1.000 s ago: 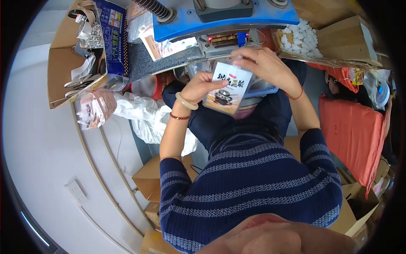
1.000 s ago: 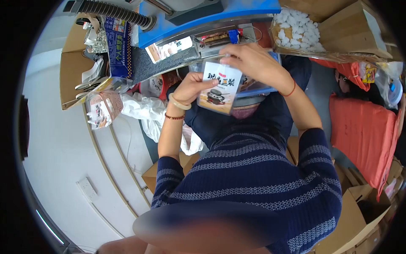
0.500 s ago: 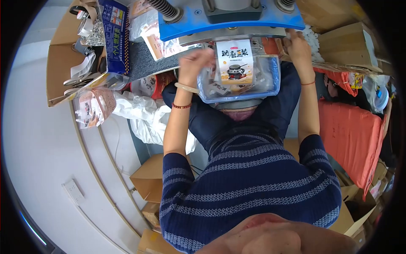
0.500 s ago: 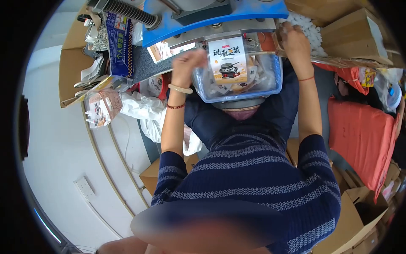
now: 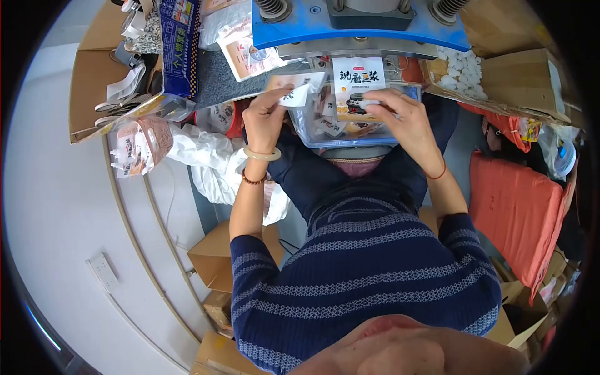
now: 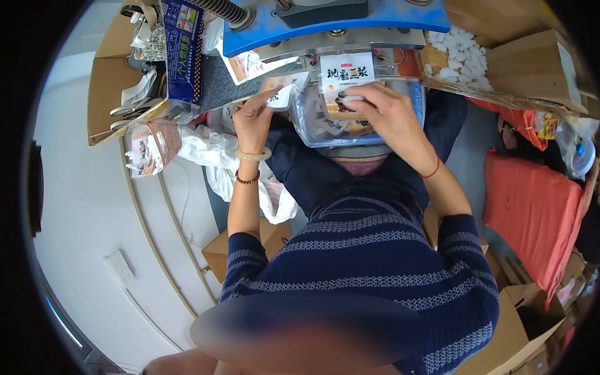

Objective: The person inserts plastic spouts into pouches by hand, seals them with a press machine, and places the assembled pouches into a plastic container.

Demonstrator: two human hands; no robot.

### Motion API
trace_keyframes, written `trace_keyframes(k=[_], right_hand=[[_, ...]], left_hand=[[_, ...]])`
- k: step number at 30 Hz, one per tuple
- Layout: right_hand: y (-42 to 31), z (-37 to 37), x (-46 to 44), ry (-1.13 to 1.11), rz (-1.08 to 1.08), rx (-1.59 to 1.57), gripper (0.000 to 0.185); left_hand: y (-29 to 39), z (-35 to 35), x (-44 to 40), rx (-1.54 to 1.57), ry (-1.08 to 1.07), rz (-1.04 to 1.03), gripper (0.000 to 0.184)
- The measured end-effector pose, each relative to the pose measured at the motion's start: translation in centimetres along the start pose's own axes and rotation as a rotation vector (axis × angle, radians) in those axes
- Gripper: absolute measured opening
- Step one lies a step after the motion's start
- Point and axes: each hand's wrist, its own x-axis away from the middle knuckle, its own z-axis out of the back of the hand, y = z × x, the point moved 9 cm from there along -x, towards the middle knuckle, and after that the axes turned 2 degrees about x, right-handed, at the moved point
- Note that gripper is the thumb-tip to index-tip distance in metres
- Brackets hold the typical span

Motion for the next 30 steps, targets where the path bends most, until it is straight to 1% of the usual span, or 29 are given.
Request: trace_keyframes(k=[1,2,4,5,6,7,8,9,10,11,12,13,14,15,16,17,18,19,20,21,22,23,24,25,27,28,29,30], right_hand=[[-1.2,-0.1,-0.4,0.025,0.024,-0.065,0.021],[-3.2,0.5,-1.2,0.06,0.112,-0.074,0.021],[-7.5,2.5,-2.3,0.146,0.314,-0.051,0.021],[-7.5,2.1,-2.6,0.133,0.324,-0.057,0.022],[-7.5,1.7,-2.9,0.113,0.337,-0.062,0.022],[-7.6,1.5,-3.4,0.088,0.336,-0.005,0.018],[-7.9,1.8,-3.8,0.053,0.363,0.118,0.017],[-7.9,2.2,-4.2,0.02,0.385,0.238,0.016],[-6.8,1.8,-4.4,-0.094,0.35,0.26,0.018],[-5.9,1.8,-4.4,-0.082,0.345,0.261,0.018],[-4.2,0.7,-4.3,-0.166,0.302,0.264,0.02],[-2.9,-0.3,-4.1,-0.255,0.259,0.267,0.022],[-1.0,0.0,-4.3,-0.253,0.074,0.15,0.024],[-0.3,0.1,-4.2,-0.251,0.073,0.15,0.024],[0.2,2.0,-4.1,-0.048,0.117,0.378,0.024],[0.5,4.1,-3.6,0.154,0.159,0.605,0.024],[1.6,5.7,-2.7,0.228,0.205,0.654,0.023],[2.3,7.1,-2.6,0.214,-0.011,0.796,0.022],[2.7,8.9,-2.4,0.206,-0.225,0.935,0.021],[4.4,9.4,-2.8,0.11,-0.29,0.958,0.019],[6.8,9.9,-3.2,0.116,-0.291,0.959,0.019],[10.4,9.3,-3.8,0.033,-0.264,1.012,0.018],[12.4,8.9,-4.1,-0.052,-0.232,1.065,0.018],[12.6,9.3,-4.3,-0.051,-0.222,1.065,0.018],[12.6,9.1,-4.3,-0.056,-0.155,0.837,0.019],[12.6,9.4,-4.3,-0.036,-0.174,0.73,0.019],[12.4,9.3,-4.2,-0.04,-0.17,0.726,0.019],[11.3,10.3,-3.8,0.117,-0.116,0.69,0.019]], left_hand=[[-0.1,-0.2,0.5,0.046,-0.007,0.084,0.019],[0.8,-0.4,0.8,0.04,-0.016,0.087,0.019],[1.6,-1.9,1.3,0.242,-0.089,0.205,0.018],[2.0,-2.7,1.4,0.32,-0.091,0.212,0.015],[2.7,-2.8,1.1,0.326,-0.087,0.202,0.015],[3.9,-3.5,0.8,0.318,-0.164,0.202,0.015],[4.4,-4.2,1.0,0.306,-0.246,0.211,0.016],[3.7,-5.0,1.0,0.341,-0.353,0.265,0.017],[2.5,-5.1,1.0,0.337,-0.361,0.271,0.017],[0.5,-6.9,1.8,0.428,-0.526,0.389,0.018],[-0.5,-8.6,2.7,0.518,-0.689,0.502,0.018],[0.0,-9.7,3.0,0.644,-0.719,0.531,0.021],[-0.2,-10.7,3.3,0.781,-0.681,0.619,0.022],[-0.6,-11.6,3.5,0.916,-0.638,0.709,0.023],[-1.3,-12.4,3.3,0.974,-0.573,0.8,0.023],[-1.6,-13.3,2.8,1.021,-0.548,0.845,0.022],[-1.6,-14.1,2.2,1.069,-0.523,0.898,0.022],[-1.5,-14.8,1.6,1.145,-0.508,0.916,0.022],[-1.8,-15.3,0.9,1.159,-0.461,0.879,0.022],[-2.0,-15.6,0.2,1.172,-0.414,0.834,0.022],[-1.4,-15.5,0.2,1.161,-0.4,0.835,0.023],[-1.2,-15.6,0.3,1.165,-0.397,0.817,0.023],[-1.3,-15.5,0.4,1.17,-0.389,0.797,0.023],[-1.8,-15.2,0.6,1.073,-0.412,0.799,0.022],[-3.2,-11.9,-0.6,0.653,-0.377,0.638,0.019],[-3.5,-9.1,-2.6,0.575,-0.216,0.455,0.019],[-4.2,-5.8,-4.5,0.265,-0.061,0.323,0.021],[-4.7,-2.7,-6.1,-0.042,0.087,0.195,0.025]])
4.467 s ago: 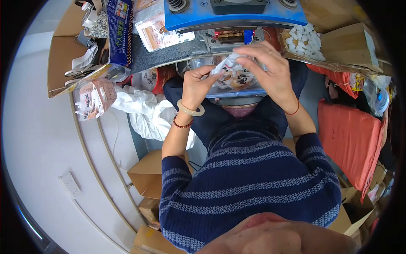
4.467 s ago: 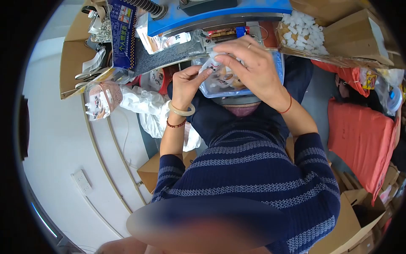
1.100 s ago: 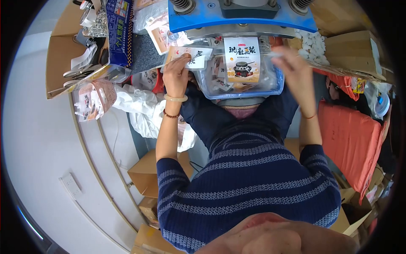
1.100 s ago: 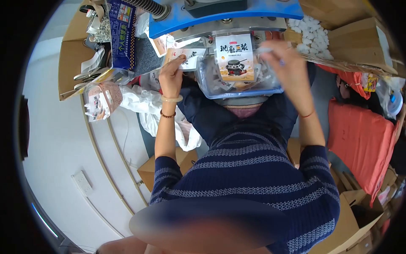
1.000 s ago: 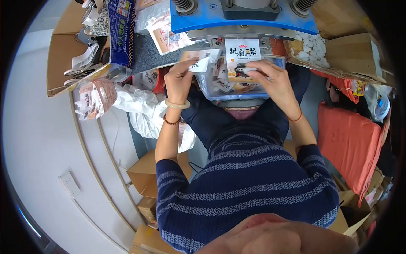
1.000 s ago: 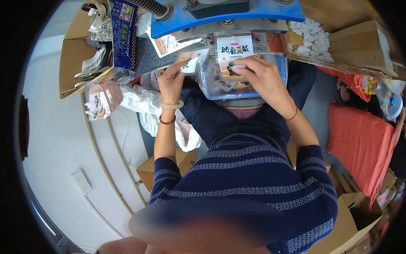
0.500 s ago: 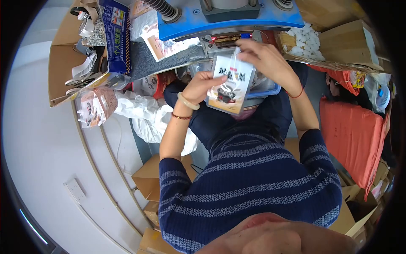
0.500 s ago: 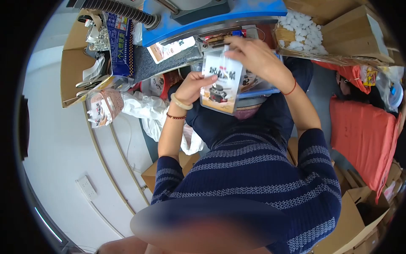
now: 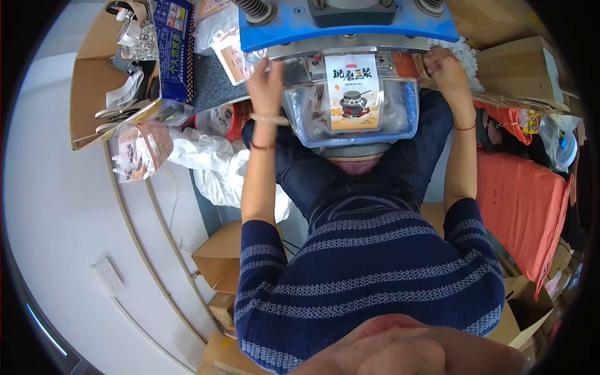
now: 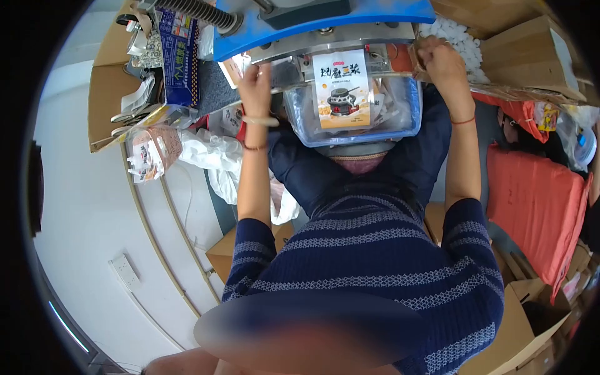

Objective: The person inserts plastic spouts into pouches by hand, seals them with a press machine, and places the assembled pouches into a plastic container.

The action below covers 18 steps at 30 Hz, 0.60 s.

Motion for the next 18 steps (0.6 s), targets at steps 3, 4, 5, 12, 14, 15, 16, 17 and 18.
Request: trace_keyframes(k=[3,4,5,12,14,15,16,17,18], right_hand=[[-1.8,4.1,2.2,0.247,-0.024,-0.031,0.02],[-2.4,5.2,2.8,0.284,-0.025,-0.102,0.02],[-3.2,6.1,3.9,0.312,-0.033,-0.176,0.021],[-14.7,1.0,6.4,0.041,0.266,-0.522,0.023],[-16.4,0.9,5.7,-0.044,0.152,-0.763,0.023],[-17.2,2.0,5.1,-0.041,0.14,-0.766,0.023],[-18.6,4.4,4.5,0.031,0.242,-0.74,0.022],[-19.7,6.2,4.3,0.107,0.352,-0.708,0.022],[-20.0,6.1,4.1,0.142,0.413,-0.682,0.021]], left_hand=[[-1.0,-0.8,-0.2,-0.361,-0.179,-0.496,0.059],[0.7,-1.5,2.7,-0.538,-0.202,-0.732,0.06],[1.7,-1.8,4.9,-0.645,-0.145,-0.785,0.048],[2.8,3.5,6.1,-0.09,-0.057,-0.198,0.032],[3.6,2.8,6.9,0.08,-0.121,-0.113,0.031],[3.9,2.0,7.4,0.259,-0.183,-0.027,0.031],[5.5,1.5,7.9,0.336,-0.218,-0.022,0.028],[5.6,0.9,8.2,0.36,-0.258,0.012,0.029],[6.1,0.4,8.4,0.385,-0.292,0.043,0.03]])
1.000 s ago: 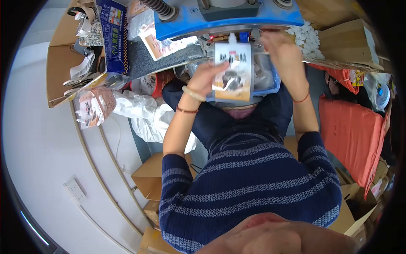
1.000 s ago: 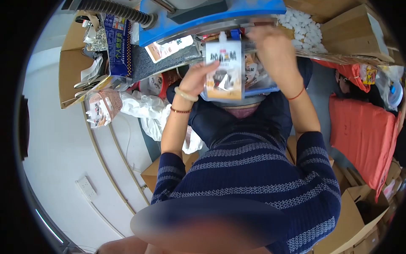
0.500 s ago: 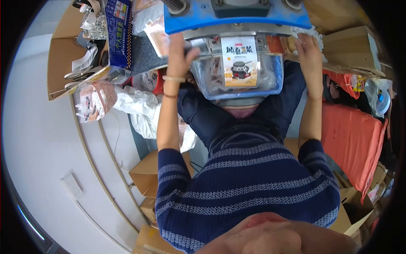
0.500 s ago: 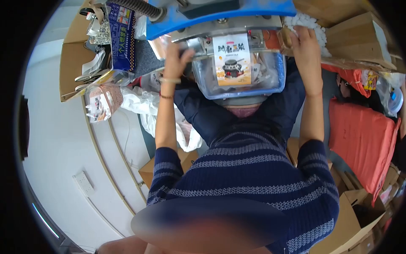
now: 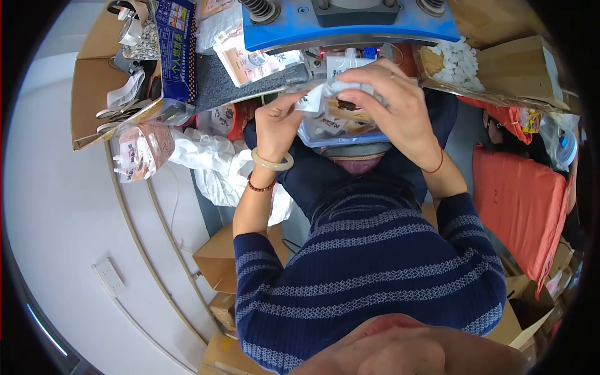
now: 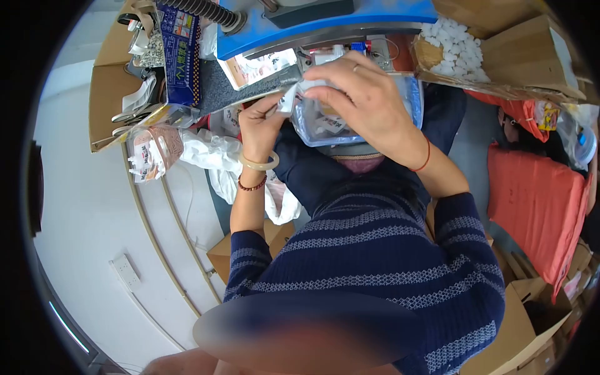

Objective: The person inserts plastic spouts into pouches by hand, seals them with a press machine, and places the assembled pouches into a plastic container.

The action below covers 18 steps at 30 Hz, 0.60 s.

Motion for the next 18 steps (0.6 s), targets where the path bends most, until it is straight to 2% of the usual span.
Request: trace_keyframes(k=[2,4,5,7,8,10,13,15,16,18], right_hand=[[0.5,-0.1,-1.0,-0.095,0.048,0.106,0.021],[1.7,-0.7,-0.7,-0.293,0.04,0.254,0.024],[2.1,-0.6,-0.3,-0.285,0.031,0.254,0.024],[4.8,-1.8,0.6,-0.416,-0.136,0.209,0.032],[7.1,-2.0,1.2,-0.437,-0.369,0.118,0.036],[8.8,0.4,1.8,-0.155,-0.271,0.334,0.037],[9.1,5.7,2.5,-0.116,-0.167,0.808,0.028],[12.9,9.7,3.5,-0.18,-0.783,1.083,0.019],[15.2,10.2,4.4,-0.166,-0.777,1.086,0.019],[21.0,9.5,6.5,-0.242,-0.549,1.053,0.018]], left_hand=[[1.8,-0.8,-0.2,0.017,-0.037,-0.025,0.024],[-0.1,-3.0,-0.5,-0.125,-0.353,0.168,0.021],[-1.8,-3.9,-0.2,-0.02,-0.477,0.317,0.023],[-4.0,-5.8,0.0,0.234,-0.574,0.385,0.022],[-5.3,-6.5,0.0,0.373,-0.536,0.477,0.019],[-7.3,-7.7,-0.7,0.623,-0.432,0.608,0.023],[-7.7,-9.1,-3.4,0.709,-0.369,0.643,0.028],[-8.1,-9.8,-4.6,0.794,-0.325,0.624,0.029],[-8.8,-9.7,-4.8,0.804,-0.295,0.646,0.03],[-8.6,-9.1,-4.6,0.732,-0.278,0.54,0.025]])
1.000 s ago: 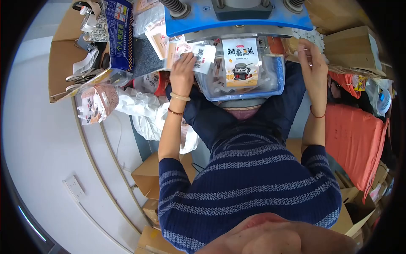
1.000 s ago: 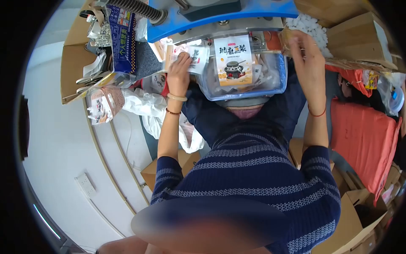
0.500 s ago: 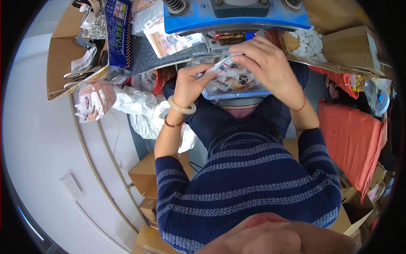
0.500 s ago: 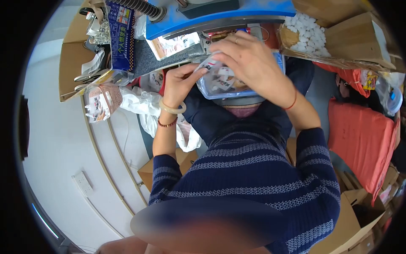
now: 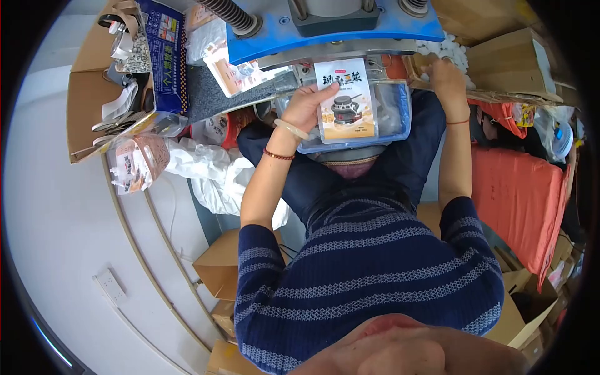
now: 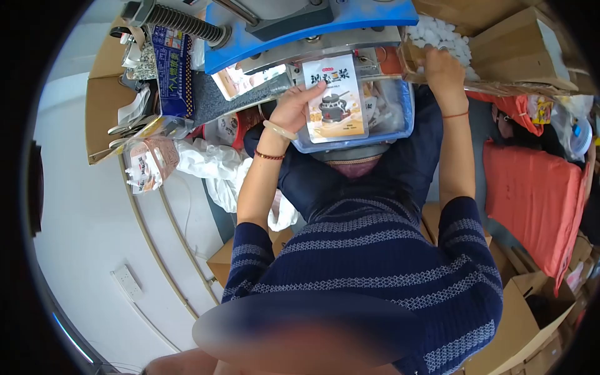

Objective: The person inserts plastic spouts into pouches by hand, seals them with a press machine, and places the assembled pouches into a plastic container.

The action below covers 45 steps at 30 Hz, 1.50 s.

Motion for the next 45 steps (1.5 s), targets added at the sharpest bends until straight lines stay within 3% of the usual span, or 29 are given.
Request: trace_keyframes(k=[1,2,4,5,7,8,9,10,11,13,15,17,18,19,21,25,27,29,31,33,35,37,38,40,41,44,45], right_hand=[[-0.1,0.0,-0.8,0.005,0.009,0.0,0.018],[-1.1,0.0,-1.0,0.032,0.101,-0.119,0.019],[-2.8,0.2,-1.1,0.05,0.193,-0.25,0.02],[-2.9,0.9,-1.4,0.08,0.113,-0.291,0.021],[-3.0,1.4,-1.5,0.118,0.042,-0.334,0.022],[-2.3,2.4,-0.9,0.244,0.012,-0.405,0.024],[-1.3,3.4,-0.3,0.372,-0.021,-0.475,0.025],[-0.2,3.7,0.2,0.365,-0.065,-0.469,0.027],[0.1,4.2,0.5,0.369,-0.074,-0.473,0.027],[0.8,5.1,1.6,0.31,-0.132,-0.691,0.027],[-1.5,6.3,3.2,0.252,-0.037,-0.8,0.024],[-5.6,6.7,5.3,0.173,0.026,-0.934,0.021],[-8.4,6.3,6.5,-0.022,-0.032,-0.981,0.02],[-10.6,5.4,7.3,-0.215,-0.094,-1.023,0.02],[-14.4,6.2,7.3,-0.159,0.196,-1.049,0.019],[-16.5,14.2,6.5,0.035,0.36,-1.163,0.018],[-17.1,14.2,5.5,0.049,0.418,-1.115,0.019],[-18.1,14.4,5.4,0.132,0.633,-0.891,0.018],[-17.3,13.5,5.1,0.093,0.613,-0.846,0.019],[-18.0,11.2,5.2,-0.092,0.708,-0.759,0.021],[-17.6,8.1,4.6,-0.156,0.69,-0.74,0.026],[-14.4,6.9,2.8,0.009,0.367,-0.612,0.026],[-14.3,9.1,3.4,0.233,0.524,-0.288,0.027],[-10.3,9.0,3.0,0.268,0.286,-0.159,0.026],[-7.6,7.7,2.3,0.075,-0.02,-0.104,0.022],[-2.4,-0.1,0.0,-0.058,0.017,0.081,0.017],[-1.8,-0.8,-0.7,0.059,0.072,0.017,0.016]], left_hand=[[0.2,-0.1,0.4,-0.053,0.012,-0.019,0.023],[0.7,2.7,0.5,-0.35,0.05,0.018,0.021],[7.1,4.2,2.4,-0.414,0.288,-0.432,0.022],[9.7,8.3,2.4,-0.703,0.484,-0.536,0.029],[13.5,5.1,4.5,-1.328,0.494,-0.891,0.046],[11.2,7.2,3.6,-1.661,0.402,-0.962,0.06],[9.7,6.8,4.2,-1.76,0.39,-0.973,0.06],[8.1,5.8,5.7,-1.862,0.371,-0.977,0.061],[7.6,5.6,7.0,-1.876,0.341,-0.941,0.051],[8.5,6.3,9.0,-1.709,0.399,-1.001,0.046],[9.4,5.3,10.1,-1.661,0.494,-1.035,0.042],[9.6,6.3,10.7,-1.193,0.511,-0.813,0.032],[8.8,7.2,10.3,-0.955,0.517,-0.665,0.025],[8.8,6.3,10.4,-0.957,0.512,-0.663,0.025],[8.0,4.5,10.1,-0.751,0.371,-0.561,0.023],[6.8,1.1,10.1,-0.7,0.264,-0.503,0.02],[7.2,-0.9,10.0,-0.624,0.227,-0.5,0.018],[6.4,-2.0,9.6,-0.849,0.16,-0.371,0.019],[5.0,-1.4,8.7,-0.784,0.043,-0.329,0.02],[1.1,-0.6,7.4,-0.698,-0.121,0.074,0.019],[-0.4,-0.8,6.0,-0.456,-0.175,0.064,0.019],[-1.5,-0.4,4.6,-0.153,-0.11,0.146,0.022],[-1.4,-0.5,3.6,-0.047,-0.085,0.141,0.023],[-0.7,-1.0,1.7,0.11,-0.053,0.139,0.025],[-0.8,-1.1,1.0,0.112,-0.058,0.139,0.025],[-0.4,-1.1,0.5,0.11,0.026,0.068,0.025],[0.0,-0.8,0.8,0.043,0.044,0.026,0.025]])
